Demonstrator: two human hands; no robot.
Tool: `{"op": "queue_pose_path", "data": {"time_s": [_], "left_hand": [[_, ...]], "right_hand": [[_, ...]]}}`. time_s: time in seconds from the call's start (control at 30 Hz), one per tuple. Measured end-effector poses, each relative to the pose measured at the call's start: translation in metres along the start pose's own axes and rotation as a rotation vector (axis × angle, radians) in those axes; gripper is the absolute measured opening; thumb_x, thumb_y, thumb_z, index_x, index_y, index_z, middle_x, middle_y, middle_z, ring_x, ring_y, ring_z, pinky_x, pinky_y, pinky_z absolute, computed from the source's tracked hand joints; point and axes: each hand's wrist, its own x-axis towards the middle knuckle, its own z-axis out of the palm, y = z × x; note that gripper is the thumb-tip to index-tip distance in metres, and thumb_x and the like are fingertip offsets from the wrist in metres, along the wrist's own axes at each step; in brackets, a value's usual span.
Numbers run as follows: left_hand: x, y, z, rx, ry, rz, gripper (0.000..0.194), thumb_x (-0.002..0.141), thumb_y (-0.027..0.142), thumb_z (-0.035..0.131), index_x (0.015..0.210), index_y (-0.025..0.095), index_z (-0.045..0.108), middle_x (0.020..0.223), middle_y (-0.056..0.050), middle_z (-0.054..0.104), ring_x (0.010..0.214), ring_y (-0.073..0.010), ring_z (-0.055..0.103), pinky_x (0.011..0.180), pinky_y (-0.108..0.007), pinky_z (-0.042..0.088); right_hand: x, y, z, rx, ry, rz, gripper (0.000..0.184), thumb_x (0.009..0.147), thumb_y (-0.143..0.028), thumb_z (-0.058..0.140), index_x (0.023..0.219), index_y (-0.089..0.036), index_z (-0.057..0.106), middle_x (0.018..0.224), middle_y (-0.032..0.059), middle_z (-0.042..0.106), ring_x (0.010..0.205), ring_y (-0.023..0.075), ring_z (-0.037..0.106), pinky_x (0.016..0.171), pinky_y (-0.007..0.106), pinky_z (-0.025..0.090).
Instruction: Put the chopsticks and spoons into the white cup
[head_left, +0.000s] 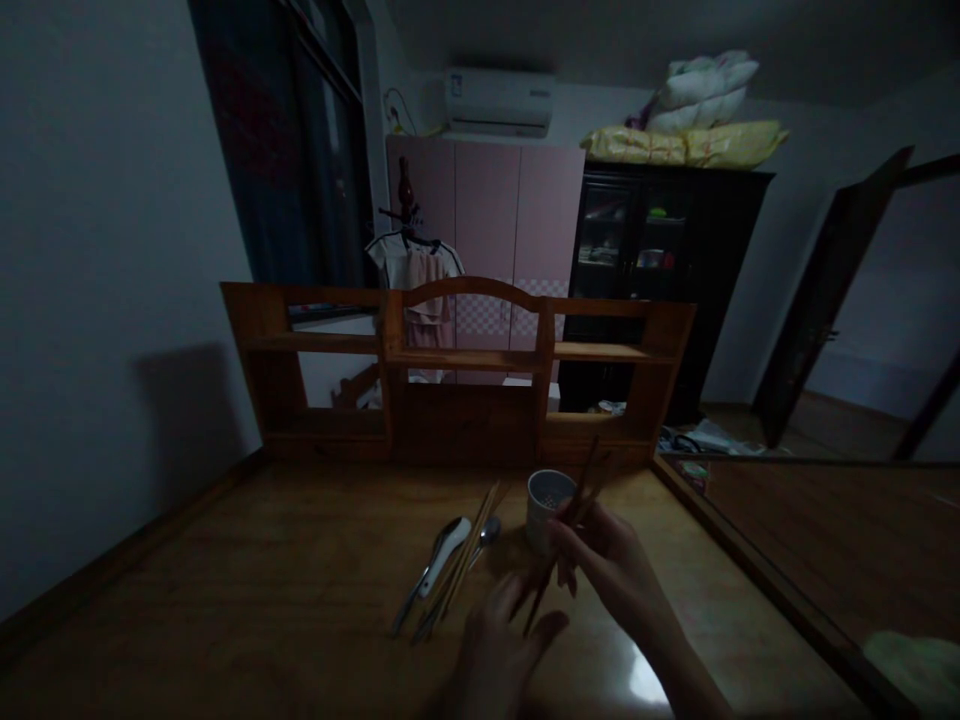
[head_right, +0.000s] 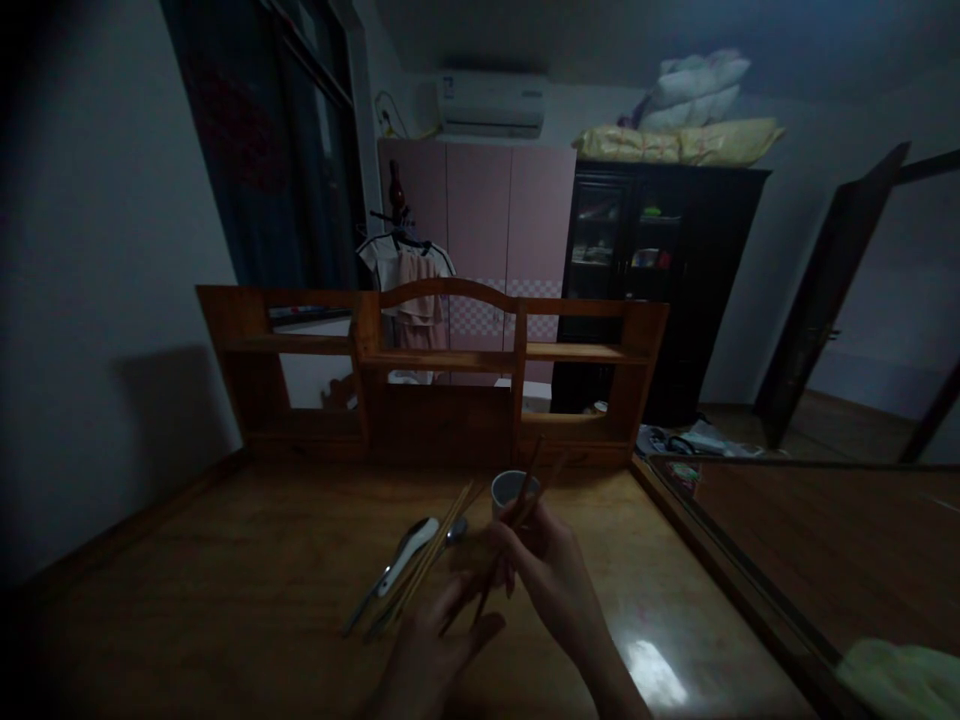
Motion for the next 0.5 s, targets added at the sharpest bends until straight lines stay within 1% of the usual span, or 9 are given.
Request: {"op": "queue_pose_path", "data": {"time_s": [0.07,0.13,0.2,0.27,0.3,0.37,0.43,0.47,0.5], "left_hand": [[0.0,-0.007,0.001,-0.012,0.033,-0.01,0.03,0.084,0.041,0.057,0.103,0.021,0.069,0.109,-0.009,0.068,0.107,-0.0247,0.061,0.098,-0.034,0.045],[-0.002,-0.014,0.002,-0.07,0.017,-0.067,0.039,0.087,0.049,0.05,0.104,0.019,0.068,0.098,-0.009,0.068,0.096,-0.0234,0.062,0.093,-0.033,0.047],[-0.008,-0.02,0.004,-0.176,0.017,-0.201,0.052,0.083,0.06,0.052,0.108,0.017,0.065,0.085,-0.007,0.065,0.081,-0.0213,0.061,0.078,-0.03,0.05],[-0.013,-0.027,0.005,-0.333,0.023,-0.338,0.066,0.074,0.069,0.057,0.112,0.016,0.062,0.075,-0.002,0.059,0.068,-0.017,0.056,0.063,-0.026,0.047],[-0.016,-0.03,0.006,-0.414,0.006,-0.369,0.07,0.071,0.071,0.059,0.114,0.016,0.061,0.071,0.0,0.055,0.062,-0.014,0.052,0.057,-0.023,0.044],[-0.019,-0.037,0.005,-0.535,-0.043,-0.373,0.073,0.07,0.07,0.063,0.12,0.017,0.056,0.066,0.004,0.048,0.053,-0.0088,0.043,0.05,-0.019,0.035],[-0.02,-0.044,0.0,-0.54,-0.056,-0.398,0.077,0.074,0.068,0.061,0.131,0.02,0.047,0.066,0.005,0.047,0.05,-0.0074,0.041,0.046,-0.017,0.03],[-0.02,-0.048,-0.003,-0.484,-0.025,-0.421,0.076,0.077,0.067,0.057,0.136,0.021,0.042,0.068,0.004,0.051,0.051,-0.0083,0.044,0.045,-0.017,0.03],[-0.019,-0.052,-0.007,-0.389,0.038,-0.423,0.073,0.081,0.066,0.053,0.138,0.022,0.04,0.072,0.002,0.056,0.055,-0.0103,0.05,0.047,-0.018,0.034]], "right_hand": [[0.004,0.001,0.008,-0.015,0.012,0.003,0.021,0.088,-0.037,0.063,0.09,-0.018,0.054,0.064,-0.0032,0.058,0.047,0.0112,0.058,0.042,0.02,0.046],[0.007,0.003,0.014,-0.042,0.019,0.014,0.023,0.086,-0.038,0.066,0.087,-0.018,0.054,0.063,-0.0038,0.058,0.045,0.0106,0.057,0.04,0.019,0.044],[0.011,0.006,0.018,-0.056,0.015,0.04,0.026,0.084,-0.039,0.068,0.081,-0.018,0.054,0.06,-0.0048,0.056,0.042,0.0095,0.055,0.037,0.018,0.04],[0.014,0.008,0.022,-0.049,0.007,0.065,0.029,0.081,-0.041,0.071,0.076,-0.018,0.053,0.057,-0.0054,0.054,0.04,0.0085,0.052,0.035,0.017,0.037],[0.016,0.009,0.023,-0.036,-0.001,0.076,0.029,0.08,-0.041,0.071,0.076,-0.018,0.054,0.057,-0.0052,0.055,0.041,0.0083,0.052,0.035,0.017,0.037],[0.019,0.014,0.026,-0.007,-0.029,0.098,0.028,0.08,-0.042,0.07,0.081,-0.017,0.058,0.061,-0.0036,0.058,0.043,0.0082,0.053,0.037,0.017,0.037],[0.023,0.024,0.03,0.011,-0.054,0.122,0.027,0.081,-0.042,0.068,0.086,-0.016,0.061,0.067,-0.001,0.062,0.046,0.0087,0.054,0.04,0.017,0.038],[0.025,0.033,0.032,0.001,-0.05,0.135,0.028,0.081,-0.042,0.067,0.089,-0.016,0.062,0.068,-0.0003,0.063,0.047,0.0089,0.054,0.041,0.018,0.039],[0.027,0.044,0.035,-0.016,-0.037,0.148,0.029,0.081,-0.042,0.067,0.091,-0.015,0.062,0.068,0.0002,0.064,0.048,0.0094,0.054,0.042,0.018,0.04]]}}
